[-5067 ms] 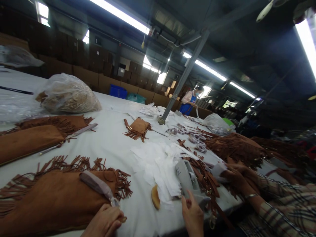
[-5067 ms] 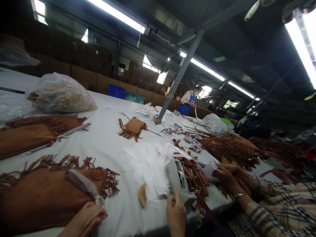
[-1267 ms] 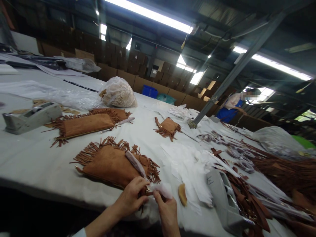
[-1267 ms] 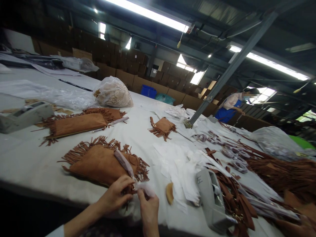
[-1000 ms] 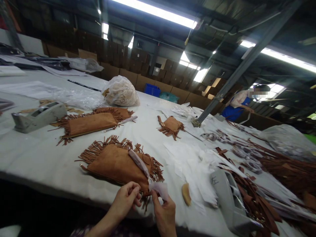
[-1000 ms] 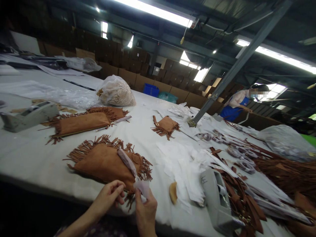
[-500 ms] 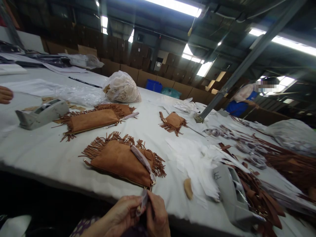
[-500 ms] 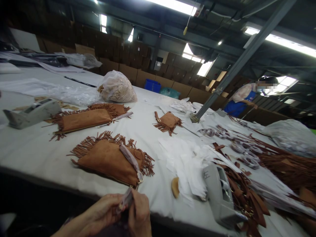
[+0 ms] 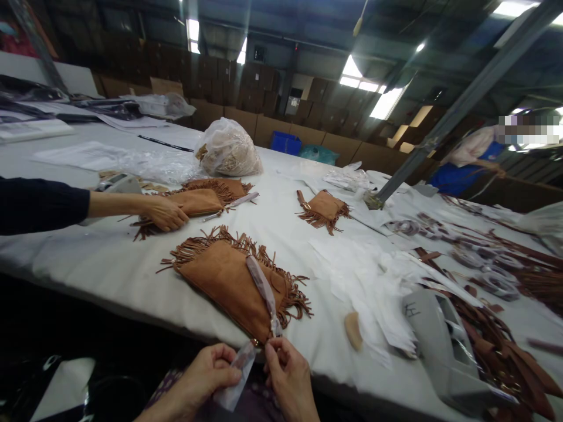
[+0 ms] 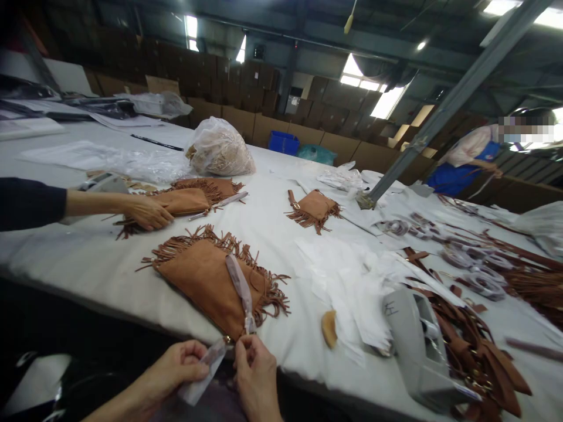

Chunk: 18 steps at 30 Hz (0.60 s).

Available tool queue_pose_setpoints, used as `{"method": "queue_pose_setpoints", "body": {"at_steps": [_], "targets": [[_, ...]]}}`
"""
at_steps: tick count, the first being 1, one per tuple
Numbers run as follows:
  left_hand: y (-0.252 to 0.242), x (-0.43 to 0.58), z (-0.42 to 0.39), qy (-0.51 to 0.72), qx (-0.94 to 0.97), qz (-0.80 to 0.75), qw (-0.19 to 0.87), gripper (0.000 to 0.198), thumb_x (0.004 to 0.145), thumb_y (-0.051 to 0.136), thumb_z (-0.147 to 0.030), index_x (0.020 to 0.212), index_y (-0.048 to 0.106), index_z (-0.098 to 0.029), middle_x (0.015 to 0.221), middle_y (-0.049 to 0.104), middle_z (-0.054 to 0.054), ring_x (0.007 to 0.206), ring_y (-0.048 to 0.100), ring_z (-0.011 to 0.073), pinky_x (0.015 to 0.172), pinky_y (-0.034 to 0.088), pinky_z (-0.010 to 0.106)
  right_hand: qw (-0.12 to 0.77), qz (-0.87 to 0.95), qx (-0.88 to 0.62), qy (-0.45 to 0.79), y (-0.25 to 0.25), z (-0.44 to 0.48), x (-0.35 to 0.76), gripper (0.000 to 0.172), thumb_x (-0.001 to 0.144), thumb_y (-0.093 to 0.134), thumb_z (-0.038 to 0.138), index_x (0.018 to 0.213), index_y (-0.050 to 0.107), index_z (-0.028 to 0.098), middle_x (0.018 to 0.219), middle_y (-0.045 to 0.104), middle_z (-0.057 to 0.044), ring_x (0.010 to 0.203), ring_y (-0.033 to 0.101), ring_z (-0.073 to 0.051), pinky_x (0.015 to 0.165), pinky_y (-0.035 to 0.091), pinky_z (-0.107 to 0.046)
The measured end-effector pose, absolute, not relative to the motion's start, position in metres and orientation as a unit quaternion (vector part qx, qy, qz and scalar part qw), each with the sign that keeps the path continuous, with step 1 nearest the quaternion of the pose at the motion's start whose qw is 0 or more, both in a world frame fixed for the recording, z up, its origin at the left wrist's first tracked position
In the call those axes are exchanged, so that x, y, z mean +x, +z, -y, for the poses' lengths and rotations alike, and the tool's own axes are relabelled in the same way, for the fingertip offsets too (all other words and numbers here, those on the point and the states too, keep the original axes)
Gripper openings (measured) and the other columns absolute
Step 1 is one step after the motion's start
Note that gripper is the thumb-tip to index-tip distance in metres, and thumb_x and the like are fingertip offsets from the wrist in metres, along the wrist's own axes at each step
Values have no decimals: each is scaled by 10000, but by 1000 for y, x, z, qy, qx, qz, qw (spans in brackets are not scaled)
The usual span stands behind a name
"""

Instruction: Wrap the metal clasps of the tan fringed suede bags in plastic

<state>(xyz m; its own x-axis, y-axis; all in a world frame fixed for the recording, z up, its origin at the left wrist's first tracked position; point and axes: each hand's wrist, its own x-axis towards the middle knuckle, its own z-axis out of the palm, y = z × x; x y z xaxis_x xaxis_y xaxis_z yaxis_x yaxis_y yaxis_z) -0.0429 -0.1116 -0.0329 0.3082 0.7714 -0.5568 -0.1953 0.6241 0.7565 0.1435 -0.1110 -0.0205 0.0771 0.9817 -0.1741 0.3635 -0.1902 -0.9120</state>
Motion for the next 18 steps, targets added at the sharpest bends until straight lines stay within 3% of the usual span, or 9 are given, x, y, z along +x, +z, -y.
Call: {"method": "queue_pose_setpoints", "body": {"at_steps": [5,9,14,18], "targets": [[-43,-35,119,354,253,-495,752,414,500,835,-306,724,512,-175,542,644,-16,457,543,118,469,347,205,384,420,-629,529,-51,136,125,359,687,673,473,854,580,169,502,600,27,357,499,-102,363,374,-185],[-56,-26,121,376,310,-497,718,377,556,793,-251,730,463,-194,552,648,-27,464,553,119,477,348,205,441,339,-618,556,-60,132,115,433,608,718,484,850,541,171,543,635,13,296,444,-65,309,292,-157],[-54,-23,121,376,351,-553,656,311,597,734,-180,751,464,-193,571,658,-35,450,524,94,471,342,192,459,304,-621,558,-60,126,116,503,613,687,566,874,502,178,459,591,37,257,412,-69,269,235,-146],[-35,-21,115,372,314,-536,690,379,585,787,-301,818,519,-169,616,685,7,476,571,127,473,374,210,468,317,-616,549,-55,121,116,502,587,726,523,873,498,180,466,592,43,276,431,-74,284,261,-148]]}}
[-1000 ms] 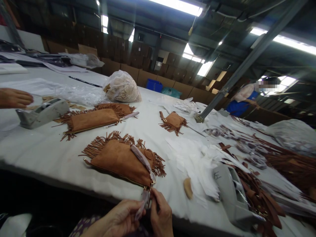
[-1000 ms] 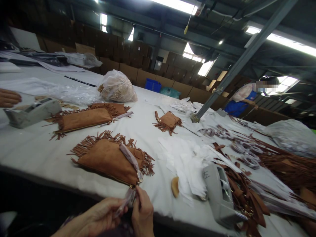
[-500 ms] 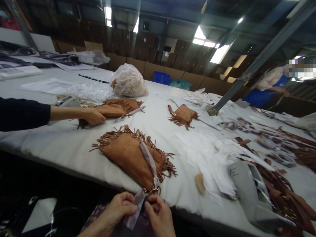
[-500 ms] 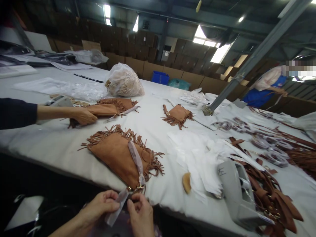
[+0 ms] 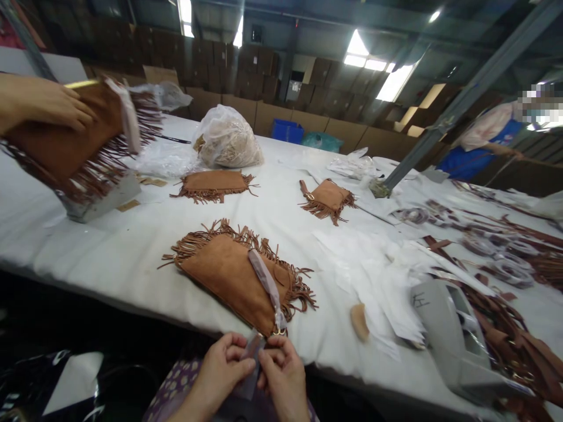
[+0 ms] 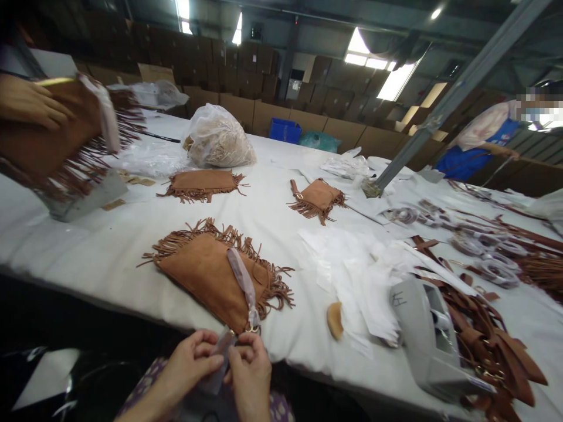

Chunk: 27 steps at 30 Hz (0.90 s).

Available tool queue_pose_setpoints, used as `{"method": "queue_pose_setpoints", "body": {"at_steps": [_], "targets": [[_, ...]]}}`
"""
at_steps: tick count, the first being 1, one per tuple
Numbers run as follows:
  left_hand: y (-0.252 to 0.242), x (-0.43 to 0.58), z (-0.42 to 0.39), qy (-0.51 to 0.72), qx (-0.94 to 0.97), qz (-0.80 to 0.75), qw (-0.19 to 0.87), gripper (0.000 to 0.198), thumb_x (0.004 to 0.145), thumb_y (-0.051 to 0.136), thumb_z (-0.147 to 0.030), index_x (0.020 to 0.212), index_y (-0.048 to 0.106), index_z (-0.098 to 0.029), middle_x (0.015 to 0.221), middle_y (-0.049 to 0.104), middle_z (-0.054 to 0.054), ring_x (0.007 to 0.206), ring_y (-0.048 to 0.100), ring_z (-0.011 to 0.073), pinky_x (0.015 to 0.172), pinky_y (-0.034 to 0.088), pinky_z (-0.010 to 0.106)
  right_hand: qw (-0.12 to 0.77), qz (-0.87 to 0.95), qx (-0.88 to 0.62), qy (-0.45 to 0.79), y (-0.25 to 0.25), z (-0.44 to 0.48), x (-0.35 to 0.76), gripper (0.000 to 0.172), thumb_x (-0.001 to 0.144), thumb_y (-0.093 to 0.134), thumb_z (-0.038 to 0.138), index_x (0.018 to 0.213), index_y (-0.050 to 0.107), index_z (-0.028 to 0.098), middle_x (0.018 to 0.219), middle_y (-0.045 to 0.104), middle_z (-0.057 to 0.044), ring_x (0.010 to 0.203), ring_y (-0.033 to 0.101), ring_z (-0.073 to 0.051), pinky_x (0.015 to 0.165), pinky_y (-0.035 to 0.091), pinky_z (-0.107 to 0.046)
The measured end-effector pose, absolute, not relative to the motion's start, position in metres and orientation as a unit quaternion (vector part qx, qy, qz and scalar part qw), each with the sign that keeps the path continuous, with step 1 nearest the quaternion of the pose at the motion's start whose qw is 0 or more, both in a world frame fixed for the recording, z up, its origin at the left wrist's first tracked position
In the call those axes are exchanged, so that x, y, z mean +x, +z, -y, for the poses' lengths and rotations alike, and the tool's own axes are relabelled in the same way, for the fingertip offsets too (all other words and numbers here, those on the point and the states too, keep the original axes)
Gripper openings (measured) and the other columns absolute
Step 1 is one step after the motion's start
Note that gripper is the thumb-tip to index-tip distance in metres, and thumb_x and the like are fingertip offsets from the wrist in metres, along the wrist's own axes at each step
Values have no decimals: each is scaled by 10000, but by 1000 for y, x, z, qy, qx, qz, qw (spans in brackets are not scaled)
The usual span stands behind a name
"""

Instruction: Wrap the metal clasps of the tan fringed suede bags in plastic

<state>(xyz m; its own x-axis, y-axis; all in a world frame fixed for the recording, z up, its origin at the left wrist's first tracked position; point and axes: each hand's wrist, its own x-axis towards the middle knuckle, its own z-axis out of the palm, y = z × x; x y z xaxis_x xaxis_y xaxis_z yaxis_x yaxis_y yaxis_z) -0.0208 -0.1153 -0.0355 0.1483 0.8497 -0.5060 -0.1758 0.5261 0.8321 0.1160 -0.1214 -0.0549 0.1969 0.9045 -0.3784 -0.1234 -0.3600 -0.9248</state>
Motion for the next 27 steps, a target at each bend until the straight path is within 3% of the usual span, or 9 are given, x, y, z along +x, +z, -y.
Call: {"method": "queue_pose_setpoints", "body": {"at_steps": [4,8,11,14,16,21,25,27], "targets": [[-18,-19,109,356,226,-500,756,415,590,802,-435,781,595,-131,608,673,34,523,604,147,492,400,218,466,352,-621,523,-43,114,113,457,637,714,458,932,519,169,494,593,47,337,482,-92,336,346,-166],[-9,-17,101,303,166,-466,815,406,582,810,-458,717,647,-111,574,657,33,471,550,104,457,365,192,420,437,-626,490,-26,107,120,427,755,613,436,1058,572,138,541,616,16,399,541,-129,398,422,-211],[-9,-20,99,296,201,-492,793,412,557,813,-478,652,623,-125,484,607,-2,377,439,61,394,268,175,377,543,-634,401,-14,101,132,347,851,486,352,1088,642,154,723,711,-70,590,656,-187,569,510,-264],[-16,-31,109,277,240,-513,776,437,555,798,-510,587,546,-154,446,585,-8,328,379,52,368,209,182,349,626,-604,348,-8,102,136,318,862,446,266,1036,702,194,958,733,-103,843,690,-226,776,516,-300],[-25,-41,122,273,247,-525,767,456,550,793,-529,591,524,-164,441,583,-4,310,364,52,357,184,185,335,645,-583,364,-7,107,133,300,848,463,245,990,724,205,928,742,-88,835,694,-225,773,519,-294],[-41,-61,153,301,232,-539,752,494,535,800,-570,628,545,-157,456,578,-12,332,392,58,368,218,183,329,583,-603,435,-15,126,113,266,828,545,326,952,732,183,661,726,-49,553,659,-182,544,503,-233],[-40,-63,159,326,208,-533,753,484,527,839,-512,740,651,-120,521,617,8,405,478,77,428,316,185,338,635,-588,371,-20,129,109,284,826,552,322,1037,715,224,839,753,-81,705,702,-200,676,522,-238],[-39,-62,157,333,192,-522,762,512,521,851,-491,826,691,-111,572,639,25,464,532,102,459,350,192,328,664,-574,349,-22,127,111,293,823,553,327,1057,710,246,823,755,-82,715,707,-200,690,520,-231]]}}
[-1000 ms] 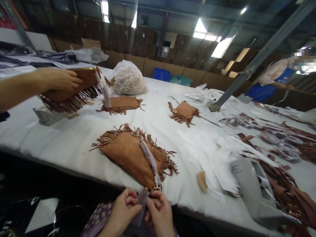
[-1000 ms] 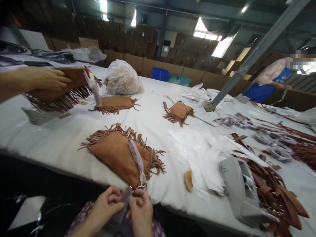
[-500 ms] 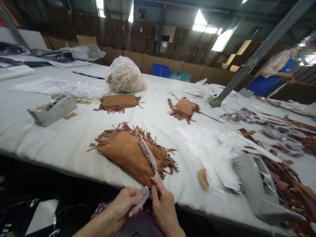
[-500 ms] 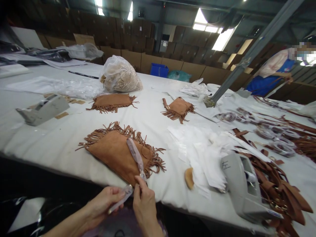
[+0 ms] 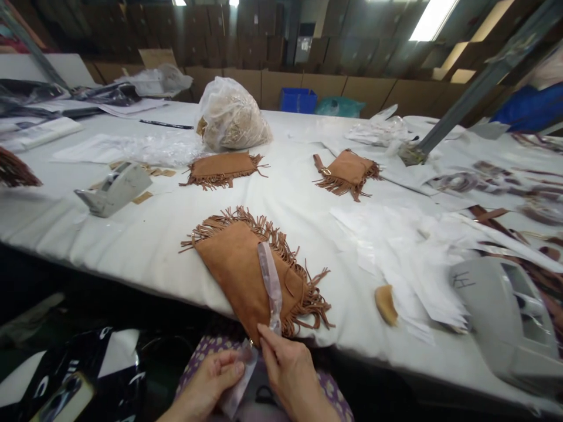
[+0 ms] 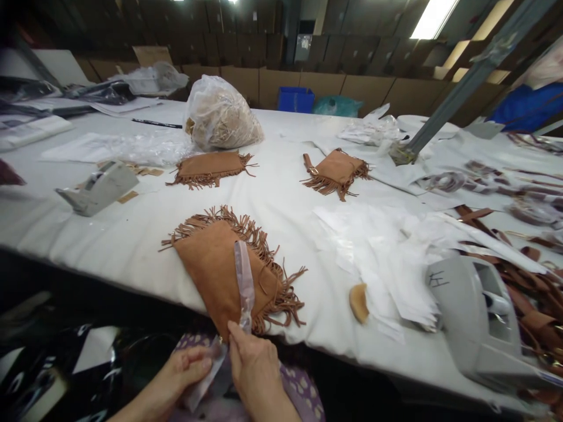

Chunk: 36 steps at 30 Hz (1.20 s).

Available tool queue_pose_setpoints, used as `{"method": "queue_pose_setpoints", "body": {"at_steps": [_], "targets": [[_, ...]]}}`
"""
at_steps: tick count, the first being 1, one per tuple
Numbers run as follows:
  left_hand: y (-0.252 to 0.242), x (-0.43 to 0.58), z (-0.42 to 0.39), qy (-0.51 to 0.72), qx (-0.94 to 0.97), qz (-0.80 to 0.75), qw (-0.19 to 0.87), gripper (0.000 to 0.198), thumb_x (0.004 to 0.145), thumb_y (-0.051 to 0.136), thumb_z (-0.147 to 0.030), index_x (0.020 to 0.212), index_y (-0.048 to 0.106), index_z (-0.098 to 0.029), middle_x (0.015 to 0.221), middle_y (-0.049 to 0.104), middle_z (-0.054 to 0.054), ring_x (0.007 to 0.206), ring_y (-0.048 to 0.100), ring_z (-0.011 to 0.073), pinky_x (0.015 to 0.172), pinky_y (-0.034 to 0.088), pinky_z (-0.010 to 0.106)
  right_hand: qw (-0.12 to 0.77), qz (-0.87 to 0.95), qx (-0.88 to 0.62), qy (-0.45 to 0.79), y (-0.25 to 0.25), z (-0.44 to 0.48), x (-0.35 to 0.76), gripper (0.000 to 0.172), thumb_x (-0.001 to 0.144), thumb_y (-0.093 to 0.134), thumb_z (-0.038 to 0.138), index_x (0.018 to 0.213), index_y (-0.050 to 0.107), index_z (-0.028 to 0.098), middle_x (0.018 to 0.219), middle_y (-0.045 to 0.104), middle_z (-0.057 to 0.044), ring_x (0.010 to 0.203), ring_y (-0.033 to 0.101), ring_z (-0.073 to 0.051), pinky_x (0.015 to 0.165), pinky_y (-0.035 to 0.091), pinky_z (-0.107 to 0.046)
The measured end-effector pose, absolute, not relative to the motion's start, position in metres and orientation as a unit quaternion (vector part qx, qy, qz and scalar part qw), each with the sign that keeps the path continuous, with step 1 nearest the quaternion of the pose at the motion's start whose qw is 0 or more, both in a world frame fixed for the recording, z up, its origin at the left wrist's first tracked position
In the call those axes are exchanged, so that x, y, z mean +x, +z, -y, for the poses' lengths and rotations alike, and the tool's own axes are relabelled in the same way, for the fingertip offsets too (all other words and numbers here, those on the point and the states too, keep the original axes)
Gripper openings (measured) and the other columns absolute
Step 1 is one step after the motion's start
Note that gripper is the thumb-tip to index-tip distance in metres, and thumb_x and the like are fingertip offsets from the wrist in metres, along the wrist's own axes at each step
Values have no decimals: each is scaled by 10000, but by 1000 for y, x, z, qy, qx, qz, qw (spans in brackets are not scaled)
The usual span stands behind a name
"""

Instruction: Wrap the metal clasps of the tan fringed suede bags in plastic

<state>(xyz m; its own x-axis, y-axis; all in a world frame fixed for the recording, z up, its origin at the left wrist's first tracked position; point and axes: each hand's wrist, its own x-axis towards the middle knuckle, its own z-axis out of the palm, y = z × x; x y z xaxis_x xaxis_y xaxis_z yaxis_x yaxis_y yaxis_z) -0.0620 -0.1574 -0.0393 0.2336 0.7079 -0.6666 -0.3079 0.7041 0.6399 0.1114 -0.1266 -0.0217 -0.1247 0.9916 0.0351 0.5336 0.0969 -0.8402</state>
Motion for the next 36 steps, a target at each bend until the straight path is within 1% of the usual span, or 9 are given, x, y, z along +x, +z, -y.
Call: {"method": "queue_pose_setpoints", "body": {"at_steps": [4,9,13,15,18,25,31,34,36], "targets": [[-42,-61,153,345,190,-502,770,520,576,814,-514,898,705,-121,638,645,37,495,527,97,462,337,186,303,690,-565,336,-26,124,115,290,834,542,327,1064,709,269,778,756,-73,697,707,-195,674,515,-221],[-43,-61,140,344,222,-500,763,457,646,752,-544,778,705,-109,664,651,55,516,517,89,494,342,189,288,700,-559,339,-30,124,115,302,848,524,275,1101,690,271,850,758,-68,740,712,-193,705,515,-226],[-43,-60,128,356,182,-513,760,394,559,836,-424,755,711,-106,692,675,61,605,579,142,596,405,230,297,689,-555,359,-24,128,115,292,859,503,254,1072,702,238,912,750,-73,797,706,-205,751,507,-254],[-44,-59,126,366,162,-532,747,344,520,853,-365,682,688,-111,631,659,41,572,563,139,587,401,236,318,648,-580,377,-22,134,114,246,852,523,307,924,740,215,787,745,-56,688,688,-193,672,500,-245],[-47,-56,125,378,213,-573,695,305,556,820,-361,606,638,-121,538,605,5,498,500,111,530,360,221,314,556,-622,453,-26,144,109,359,826,539,437,653,707,171,522,632,-18,467,566,-145,475,419,-223],[-49,-52,124,407,318,-613,599,280,604,771,-348,633,562,-164,527,548,-35,489,472,105,506,352,207,318,323,-587,671,-53,137,81,404,659,654,517,743,635,122,438,510,45,359,404,-76,369,312,-184],[-59,-55,127,425,318,-575,623,466,623,732,-582,776,587,-167,544,572,-22,510,515,128,519,392,218,333,357,-584,649,-56,130,73,291,682,599,426,573,517,169,367,418,70,327,347,-67,357,286,-191],[-60,-54,129,395,338,-536,665,540,617,674,-682,706,637,-151,631,638,41,603,568,153,628,446,242,345,380,-586,627,-57,127,74,254,675,581,368,536,487,178,386,415,65,348,347,-67,375,284,-195],[-58,-52,131,351,335,-495,721,558,603,669,-701,659,663,-146,572,613,37,514,517,126,604,447,248,364,386,-582,616,-58,125,74,239,667,582,355,537,503,171,408,433,54,376,364,-75,394,292,-200]]}}
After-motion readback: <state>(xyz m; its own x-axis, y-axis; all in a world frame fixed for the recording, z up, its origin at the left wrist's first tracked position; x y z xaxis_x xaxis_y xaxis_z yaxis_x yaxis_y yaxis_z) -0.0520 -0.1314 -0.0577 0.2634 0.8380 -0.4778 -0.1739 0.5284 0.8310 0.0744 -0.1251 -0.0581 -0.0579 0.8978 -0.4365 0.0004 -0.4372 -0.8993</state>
